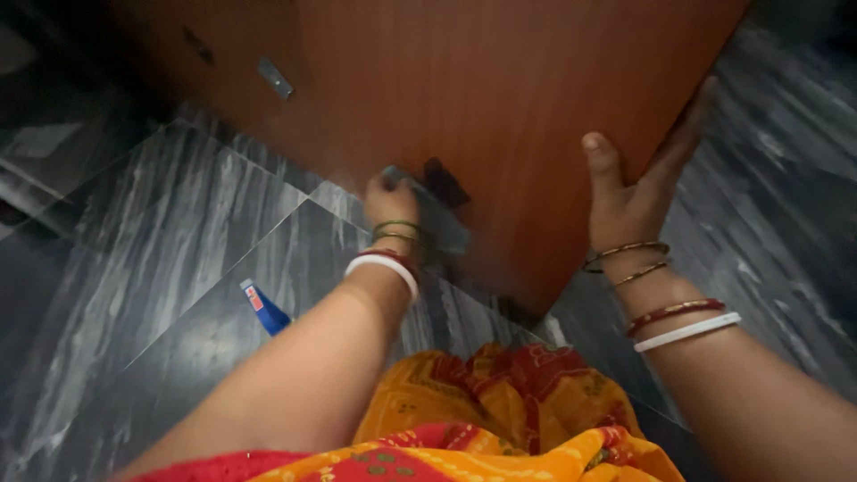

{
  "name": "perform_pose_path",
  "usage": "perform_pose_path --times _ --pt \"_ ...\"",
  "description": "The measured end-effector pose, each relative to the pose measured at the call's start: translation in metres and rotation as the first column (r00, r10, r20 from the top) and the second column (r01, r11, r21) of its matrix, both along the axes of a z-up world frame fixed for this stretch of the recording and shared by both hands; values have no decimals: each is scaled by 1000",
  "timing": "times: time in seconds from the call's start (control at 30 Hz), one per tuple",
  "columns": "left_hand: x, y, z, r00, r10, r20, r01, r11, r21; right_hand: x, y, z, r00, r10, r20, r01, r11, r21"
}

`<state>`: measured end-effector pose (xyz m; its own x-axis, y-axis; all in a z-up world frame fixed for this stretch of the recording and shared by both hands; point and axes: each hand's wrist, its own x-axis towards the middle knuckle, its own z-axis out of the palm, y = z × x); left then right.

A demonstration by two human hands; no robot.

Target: The person sprays a cleaning solution from a blue spray bottle onto the wooden bed frame and wipes it with a cloth. They clean the side and front panels of the bed frame, then return to wipe the top edge of the frame.

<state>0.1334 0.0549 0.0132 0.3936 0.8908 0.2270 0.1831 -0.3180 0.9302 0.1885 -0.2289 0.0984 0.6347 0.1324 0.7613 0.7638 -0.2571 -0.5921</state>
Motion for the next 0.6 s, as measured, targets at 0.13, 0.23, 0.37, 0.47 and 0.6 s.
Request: perform_pose_path --times 0.13,0.23,0.37,0.47,0.6 --pt "9 -11 -2 999 23 -25 -25 997 -73 4 -3 -6 1000 -27 2 27 1000 -13" --pt "-6 -65 8 1000 -19 -8 21 983 184 2 1 -9 995 -89 -47 87 995 -38" --pt "-38 -120 24 980 -197 2 194 968 159 -4 -1 -11 998 -19 -63 20 1000 16" --pt "-43 -123 20 961 -275 -33 277 951 138 -4 -3 -15 998 -34 -61 35 999 12" --pt "-6 -92 -19 992 -109 -60 117 983 141 -6 -3 -16 987 -32 -156 35 999 15"
